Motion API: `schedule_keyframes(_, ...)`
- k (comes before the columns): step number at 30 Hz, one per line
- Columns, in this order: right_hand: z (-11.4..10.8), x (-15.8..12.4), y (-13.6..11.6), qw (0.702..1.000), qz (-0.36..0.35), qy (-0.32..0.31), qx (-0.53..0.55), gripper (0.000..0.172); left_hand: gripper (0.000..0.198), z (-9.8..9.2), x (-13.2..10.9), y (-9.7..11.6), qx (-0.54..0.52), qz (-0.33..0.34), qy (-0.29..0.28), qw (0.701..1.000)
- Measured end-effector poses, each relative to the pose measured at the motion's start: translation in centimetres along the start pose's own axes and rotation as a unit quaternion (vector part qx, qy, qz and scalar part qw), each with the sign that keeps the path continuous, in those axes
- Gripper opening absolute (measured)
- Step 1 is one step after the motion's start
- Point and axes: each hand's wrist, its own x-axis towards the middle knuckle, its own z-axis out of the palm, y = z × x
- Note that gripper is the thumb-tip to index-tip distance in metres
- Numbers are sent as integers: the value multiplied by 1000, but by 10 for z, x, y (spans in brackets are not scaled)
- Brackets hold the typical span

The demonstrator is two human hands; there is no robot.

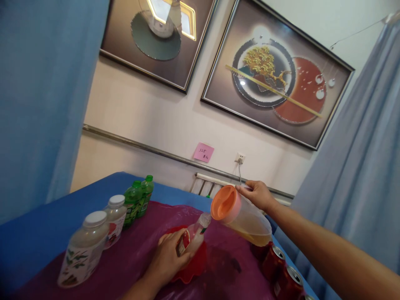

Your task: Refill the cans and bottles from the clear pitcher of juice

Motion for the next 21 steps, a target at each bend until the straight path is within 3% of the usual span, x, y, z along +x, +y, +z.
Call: schedule_keyframes(21, -1, -1, 2, 1000, -2, 3, -10, 59, 50, 2, 0, -1, 2, -2, -5, 1000)
